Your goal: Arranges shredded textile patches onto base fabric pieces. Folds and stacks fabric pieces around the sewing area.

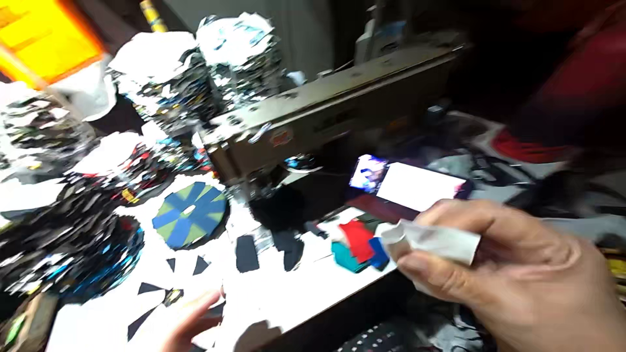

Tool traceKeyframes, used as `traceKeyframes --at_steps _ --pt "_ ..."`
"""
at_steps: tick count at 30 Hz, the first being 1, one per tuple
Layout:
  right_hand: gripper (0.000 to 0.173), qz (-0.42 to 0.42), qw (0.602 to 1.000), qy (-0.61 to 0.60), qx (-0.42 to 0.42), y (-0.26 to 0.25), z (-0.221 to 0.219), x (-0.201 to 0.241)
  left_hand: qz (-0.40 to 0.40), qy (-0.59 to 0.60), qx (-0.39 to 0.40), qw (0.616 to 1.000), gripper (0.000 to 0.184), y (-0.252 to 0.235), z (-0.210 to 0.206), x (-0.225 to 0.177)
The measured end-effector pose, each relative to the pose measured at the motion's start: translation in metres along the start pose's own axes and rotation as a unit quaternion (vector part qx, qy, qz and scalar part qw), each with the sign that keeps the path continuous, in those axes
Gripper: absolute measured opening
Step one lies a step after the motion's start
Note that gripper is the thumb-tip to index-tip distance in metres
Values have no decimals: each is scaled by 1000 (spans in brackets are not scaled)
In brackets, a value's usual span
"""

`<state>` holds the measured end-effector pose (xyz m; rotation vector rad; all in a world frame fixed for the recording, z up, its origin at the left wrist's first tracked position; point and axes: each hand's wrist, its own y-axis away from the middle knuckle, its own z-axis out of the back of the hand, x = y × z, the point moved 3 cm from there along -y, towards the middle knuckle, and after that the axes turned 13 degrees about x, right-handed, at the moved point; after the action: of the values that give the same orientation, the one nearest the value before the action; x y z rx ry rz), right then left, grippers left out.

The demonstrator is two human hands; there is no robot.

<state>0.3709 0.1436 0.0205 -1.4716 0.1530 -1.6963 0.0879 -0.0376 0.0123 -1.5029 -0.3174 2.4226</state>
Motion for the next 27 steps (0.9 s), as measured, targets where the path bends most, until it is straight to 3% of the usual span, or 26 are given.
traceKeyframes --at_steps 3,5,11,18,23,27 --pt "16 31 990 -31 138 9 -69 6 -17 60 16 998 57 -20 -38 -2" --pt "14 35 975 -33 216 16 -100 13 -28 84 11 996 47 -22 -46 0" --pt "9 -62 923 -159 345 27 -130 14 32 164 -5 986 35 16 -37 14" --pt "18 -178 919 -218 276 25 -169 9 92 250 -74 961 36 51 -18 22" --pt "27 -136 906 -315 248 20 -178 0 73 270 -128 951 20 71 4 28" --pt "23 -79 907 -313 269 20 -178 3 91 246 -138 955 23 84 9 33"
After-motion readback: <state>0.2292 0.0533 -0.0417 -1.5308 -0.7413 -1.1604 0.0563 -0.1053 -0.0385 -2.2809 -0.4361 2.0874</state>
